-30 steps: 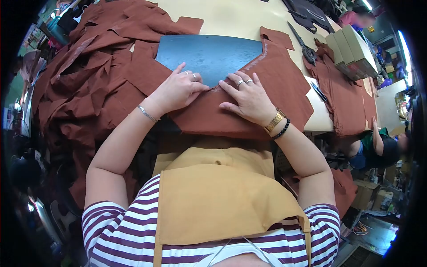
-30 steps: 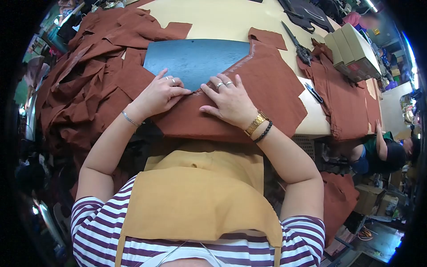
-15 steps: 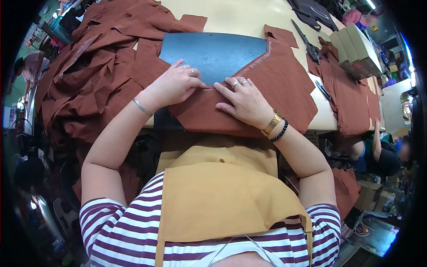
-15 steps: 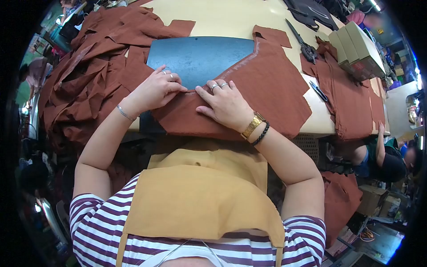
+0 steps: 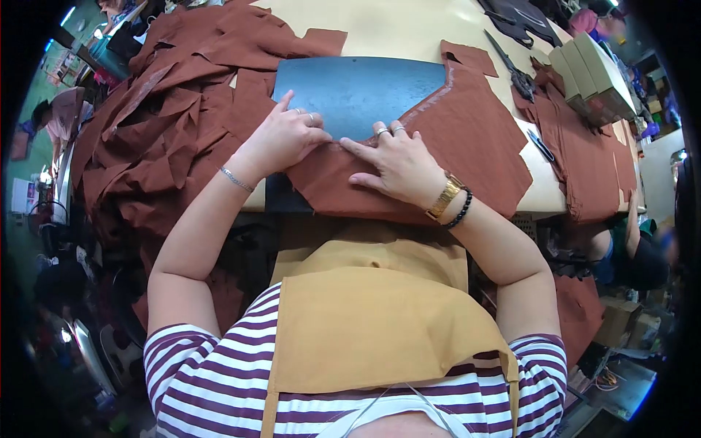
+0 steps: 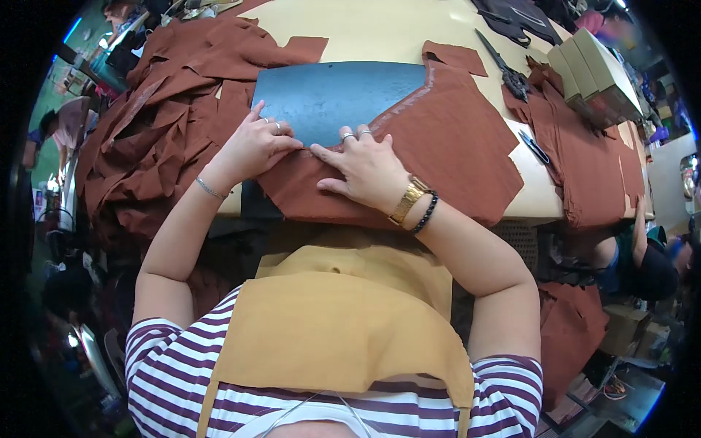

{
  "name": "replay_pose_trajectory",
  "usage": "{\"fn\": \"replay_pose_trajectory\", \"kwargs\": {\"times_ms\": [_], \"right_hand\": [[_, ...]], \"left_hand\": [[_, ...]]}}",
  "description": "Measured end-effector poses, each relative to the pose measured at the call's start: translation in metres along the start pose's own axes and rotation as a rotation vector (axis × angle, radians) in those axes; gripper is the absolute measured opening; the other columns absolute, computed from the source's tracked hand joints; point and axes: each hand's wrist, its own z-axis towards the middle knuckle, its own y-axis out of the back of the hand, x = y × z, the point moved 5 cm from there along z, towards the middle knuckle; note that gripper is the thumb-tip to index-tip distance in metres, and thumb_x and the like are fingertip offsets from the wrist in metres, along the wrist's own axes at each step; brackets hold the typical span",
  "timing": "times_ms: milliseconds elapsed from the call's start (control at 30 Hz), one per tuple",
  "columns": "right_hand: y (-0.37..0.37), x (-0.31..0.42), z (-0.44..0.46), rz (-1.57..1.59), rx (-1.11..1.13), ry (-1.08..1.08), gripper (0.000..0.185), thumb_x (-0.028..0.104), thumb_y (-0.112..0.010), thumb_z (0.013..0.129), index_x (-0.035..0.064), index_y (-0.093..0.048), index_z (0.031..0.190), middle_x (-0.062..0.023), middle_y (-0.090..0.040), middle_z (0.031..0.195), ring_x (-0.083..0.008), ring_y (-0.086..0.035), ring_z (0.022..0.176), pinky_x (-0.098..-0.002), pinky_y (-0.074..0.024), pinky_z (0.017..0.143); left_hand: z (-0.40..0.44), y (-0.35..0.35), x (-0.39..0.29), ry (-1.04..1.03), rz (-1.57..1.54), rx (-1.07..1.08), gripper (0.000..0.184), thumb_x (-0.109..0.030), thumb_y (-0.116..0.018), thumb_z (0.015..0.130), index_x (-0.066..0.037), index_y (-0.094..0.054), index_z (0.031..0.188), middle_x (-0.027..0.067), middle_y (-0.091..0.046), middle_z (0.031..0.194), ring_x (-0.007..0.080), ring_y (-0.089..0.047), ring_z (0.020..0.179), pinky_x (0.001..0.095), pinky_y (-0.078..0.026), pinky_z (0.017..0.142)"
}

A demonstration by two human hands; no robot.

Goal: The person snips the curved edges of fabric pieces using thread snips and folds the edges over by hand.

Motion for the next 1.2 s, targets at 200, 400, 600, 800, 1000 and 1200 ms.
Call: {"fn": "replay_pose_trajectory", "kwargs": {"times_ms": [200,400,600,800,1000,1200], "right_hand": [[-0.004,0.002,-0.002,-0.082,-0.030,0.004,0.066,0.064,-0.054,0.084,0.0255,-0.050,0.138,-0.0204,-0.051,0.128,-0.0377,-0.051,0.118,-0.0628,-0.0466,0.087],[0.017,-0.064,-0.028,-0.033,-0.187,-0.088,0.069,0.060,-0.055,0.087,0.0125,-0.050,0.137,-0.0136,-0.052,0.134,-0.0312,-0.048,0.127,-0.0617,-0.0334,0.103],[-0.010,-0.064,-0.046,0.077,-0.217,-0.206,0.075,0.060,-0.057,0.085,0.0119,-0.045,0.141,-0.0162,-0.040,0.146,-0.0338,-0.034,0.138,-0.0685,-0.0220,0.107],[-0.014,0.021,-0.026,0.165,-0.165,-0.002,0.072,0.055,-0.061,0.084,0.0121,-0.047,0.140,-0.0178,-0.040,0.146,-0.0363,-0.036,0.136,-0.0681,-0.0257,0.104],[0.028,-0.009,0.002,0.447,-0.452,0.117,0.041,0.028,-0.069,0.084,0.0053,-0.062,0.117,-0.0172,-0.065,0.114,-0.0354,-0.061,0.105,-0.0429,-0.0471,0.092],[-0.009,-0.111,0.002,0.331,-0.476,-0.160,0.028,0.021,-0.061,0.093,0.0004,-0.064,0.112,-0.0173,-0.063,0.119,-0.0339,-0.057,0.112,-0.0398,-0.0436,0.098]], "left_hand": [[-0.005,-0.003,-0.002,0.017,0.080,-0.071,0.013,-0.021,-0.062,0.086,-0.026,-0.073,0.088,-0.0033,-0.063,0.090,0.0152,-0.063,0.085,0.0606,-0.034,0.105],[-0.009,0.030,-0.039,0.122,0.111,-0.245,0.021,-0.019,-0.069,0.081,-0.017,-0.068,0.102,0.0044,-0.061,0.110,0.0248,-0.059,0.100,0.0605,-0.034,0.100],[-0.107,-0.027,-0.105,0.701,-1.130,0.359,0.036,-0.030,-0.064,0.091,0.002,-0.064,0.106,0.0126,-0.068,0.095,0.0177,-0.063,0.087,0.0321,-0.050,0.076],[-0.143,-0.084,-0.103,1.104,-1.596,-0.152,0.052,-0.032,-0.063,0.093,0.000,-0.048,0.132,0.0074,-0.057,0.124,0.0176,-0.054,0.112,0.0338,-0.042,0.099],[-0.178,-0.004,-0.089,1.062,-1.428,-0.613,0.026,-0.014,-0.063,0.088,-0.006,-0.061,0.112,0.0010,-0.064,0.098,0.0099,-0.058,0.096,0.0275,-0.048,0.087],[-0.317,0.150,0.003,1.276,-1.090,-1.555,0.038,-0.037,-0.047,0.093,-0.007,-0.062,0.110,0.0088,-0.064,0.112,0.0238,-0.060,0.106,0.0397,-0.047,0.096]]}}
